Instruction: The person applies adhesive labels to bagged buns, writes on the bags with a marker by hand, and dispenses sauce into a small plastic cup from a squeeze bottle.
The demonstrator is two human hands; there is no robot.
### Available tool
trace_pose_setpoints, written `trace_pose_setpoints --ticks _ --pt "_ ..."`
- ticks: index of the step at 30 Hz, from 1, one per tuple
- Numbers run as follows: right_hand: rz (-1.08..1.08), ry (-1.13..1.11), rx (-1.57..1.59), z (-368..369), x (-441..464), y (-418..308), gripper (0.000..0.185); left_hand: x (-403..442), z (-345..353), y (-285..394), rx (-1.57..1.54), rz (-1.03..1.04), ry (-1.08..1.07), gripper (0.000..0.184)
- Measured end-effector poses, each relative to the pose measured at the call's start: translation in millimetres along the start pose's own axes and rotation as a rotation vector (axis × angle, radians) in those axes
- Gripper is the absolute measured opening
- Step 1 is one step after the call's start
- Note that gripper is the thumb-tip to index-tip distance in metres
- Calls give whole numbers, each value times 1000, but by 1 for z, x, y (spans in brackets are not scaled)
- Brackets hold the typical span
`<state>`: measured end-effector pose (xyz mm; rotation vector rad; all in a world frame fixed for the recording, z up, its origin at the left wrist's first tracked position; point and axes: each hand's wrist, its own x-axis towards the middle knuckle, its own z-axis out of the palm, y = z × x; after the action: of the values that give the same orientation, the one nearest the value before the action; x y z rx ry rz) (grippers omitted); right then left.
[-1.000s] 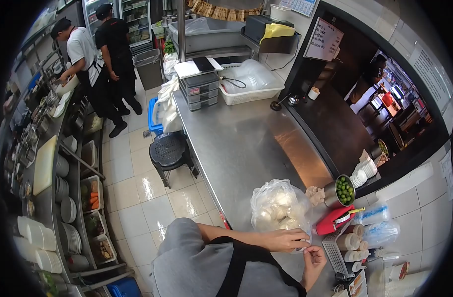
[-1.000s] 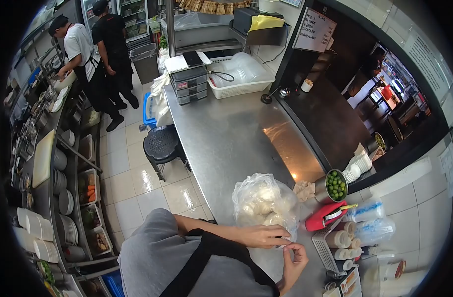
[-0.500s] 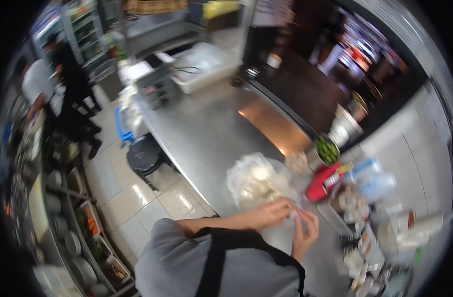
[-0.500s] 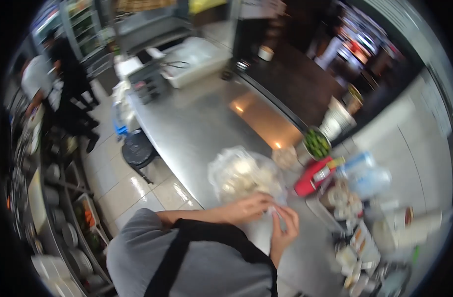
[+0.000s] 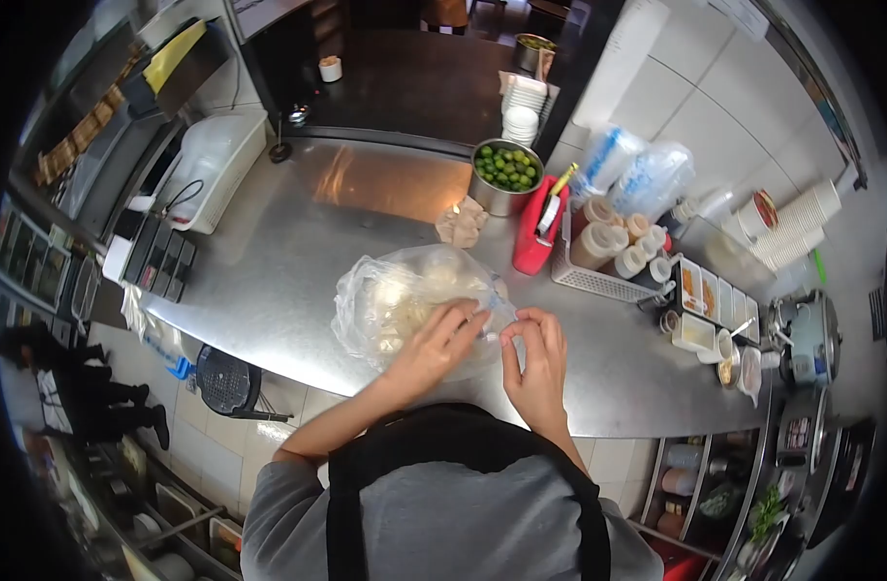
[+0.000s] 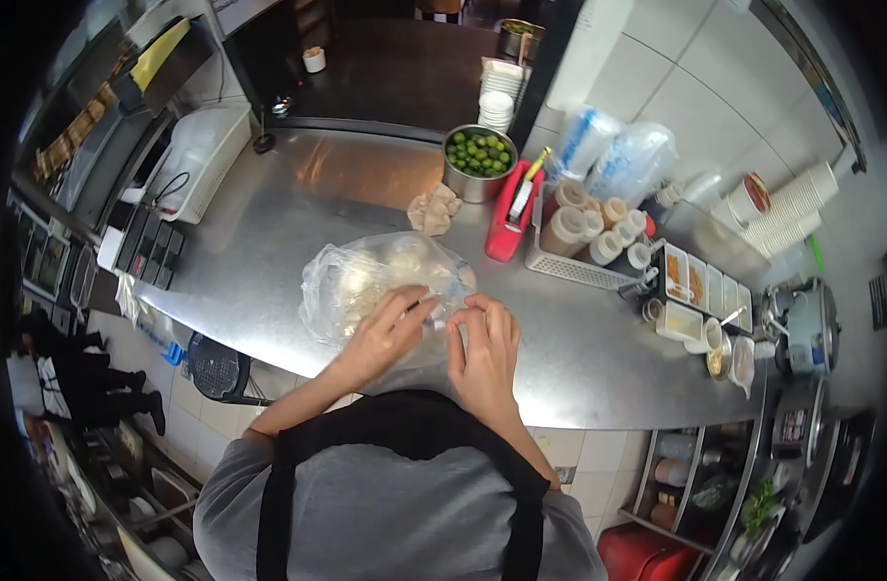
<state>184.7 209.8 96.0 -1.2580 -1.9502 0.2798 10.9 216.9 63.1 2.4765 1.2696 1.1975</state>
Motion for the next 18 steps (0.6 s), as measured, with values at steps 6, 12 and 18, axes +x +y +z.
trace_pose_setpoints --ticks 6,12,18 --pt "41 215 205 -11 15 20 8 59 -6 -111 343 -50 -94 42" --pt "-88 -57 220 41 -10 61 30 70 16 -252 490 -341 -797 42" --pt "-22 -305 11 54 -17 74 57 41 35 -285 505 -250 -851 57"
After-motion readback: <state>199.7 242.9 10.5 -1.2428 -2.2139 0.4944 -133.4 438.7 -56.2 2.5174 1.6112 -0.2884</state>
